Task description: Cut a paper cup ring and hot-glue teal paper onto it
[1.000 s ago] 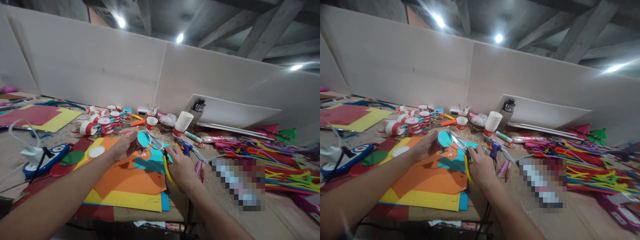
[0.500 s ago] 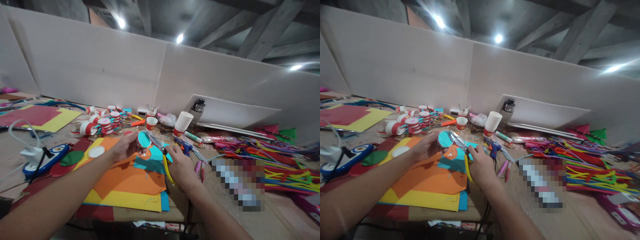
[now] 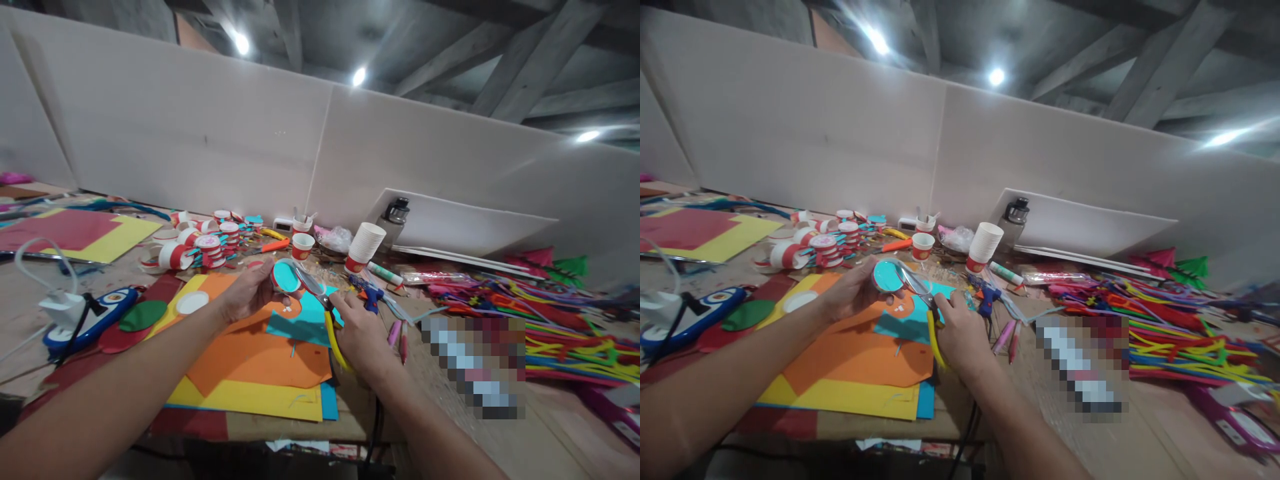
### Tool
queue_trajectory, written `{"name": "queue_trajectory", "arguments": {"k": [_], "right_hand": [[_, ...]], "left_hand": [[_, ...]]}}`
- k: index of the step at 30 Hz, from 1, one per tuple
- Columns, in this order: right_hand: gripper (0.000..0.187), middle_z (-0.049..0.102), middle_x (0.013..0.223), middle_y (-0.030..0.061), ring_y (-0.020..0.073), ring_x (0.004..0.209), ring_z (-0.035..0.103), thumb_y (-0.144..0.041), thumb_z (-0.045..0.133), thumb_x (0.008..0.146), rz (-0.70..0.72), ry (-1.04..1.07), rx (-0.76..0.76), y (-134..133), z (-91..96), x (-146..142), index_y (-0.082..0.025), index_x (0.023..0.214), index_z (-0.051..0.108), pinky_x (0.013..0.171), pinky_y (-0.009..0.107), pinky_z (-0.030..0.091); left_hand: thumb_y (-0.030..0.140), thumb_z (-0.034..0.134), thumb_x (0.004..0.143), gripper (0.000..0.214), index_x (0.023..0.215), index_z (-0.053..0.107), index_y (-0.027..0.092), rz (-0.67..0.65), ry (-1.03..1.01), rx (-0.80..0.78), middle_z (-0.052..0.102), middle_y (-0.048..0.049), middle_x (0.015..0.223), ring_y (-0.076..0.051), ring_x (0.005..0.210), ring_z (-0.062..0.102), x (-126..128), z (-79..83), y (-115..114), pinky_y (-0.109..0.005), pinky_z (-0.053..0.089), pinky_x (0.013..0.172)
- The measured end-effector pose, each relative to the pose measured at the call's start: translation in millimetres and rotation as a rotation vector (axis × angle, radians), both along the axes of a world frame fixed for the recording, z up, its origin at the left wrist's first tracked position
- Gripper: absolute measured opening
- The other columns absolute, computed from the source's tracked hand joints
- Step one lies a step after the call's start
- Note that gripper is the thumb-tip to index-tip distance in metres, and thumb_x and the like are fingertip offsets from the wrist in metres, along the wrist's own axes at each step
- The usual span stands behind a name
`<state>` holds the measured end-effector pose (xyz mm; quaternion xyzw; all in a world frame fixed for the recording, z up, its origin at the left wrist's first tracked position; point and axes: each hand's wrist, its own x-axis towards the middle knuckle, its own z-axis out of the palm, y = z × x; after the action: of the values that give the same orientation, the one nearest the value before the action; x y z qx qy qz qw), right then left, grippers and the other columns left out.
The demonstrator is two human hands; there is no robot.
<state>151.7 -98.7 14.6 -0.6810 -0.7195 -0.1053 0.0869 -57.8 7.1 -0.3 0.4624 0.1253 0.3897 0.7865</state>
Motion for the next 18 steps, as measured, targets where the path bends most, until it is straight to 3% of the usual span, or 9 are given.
{"name": "queue_trajectory", "arguments": {"k": [10, 18], "right_hand": [[0.037, 0.064, 0.107, 0.0075, 0.0177, 0.079, 0.062, -0.009, 0.049, 0.083, 0.012, 0.046, 0.014, 1.7, -1.7, 4.1, -0.023, 0.114, 0.064, 0.058, 0.026, 0.036], [0.037, 0.063, 0.105, 0.0072, 0.0167, 0.077, 0.061, -0.012, 0.049, 0.085, 0.026, 0.024, 0.033, 2.6, -2.9, 5.4, -0.024, 0.118, 0.062, 0.055, 0.026, 0.034]], "left_hand": [[0.033, 0.062, 0.089, 0.025, 0.101, 0.070, 0.012, 0.091, -0.093, -0.011, 0.076, -0.0109, 0.091, -0.021, 0.081, 0.072, 1.5, 0.0, 1.7, -0.025, 0.059, 0.061], [0.038, 0.061, 0.090, 0.035, 0.107, 0.070, 0.010, -0.009, -0.056, 0.012, 0.075, -0.0144, 0.097, -0.022, 0.083, 0.072, 1.7, -3.1, -1.7, -0.027, 0.059, 0.066]]}}
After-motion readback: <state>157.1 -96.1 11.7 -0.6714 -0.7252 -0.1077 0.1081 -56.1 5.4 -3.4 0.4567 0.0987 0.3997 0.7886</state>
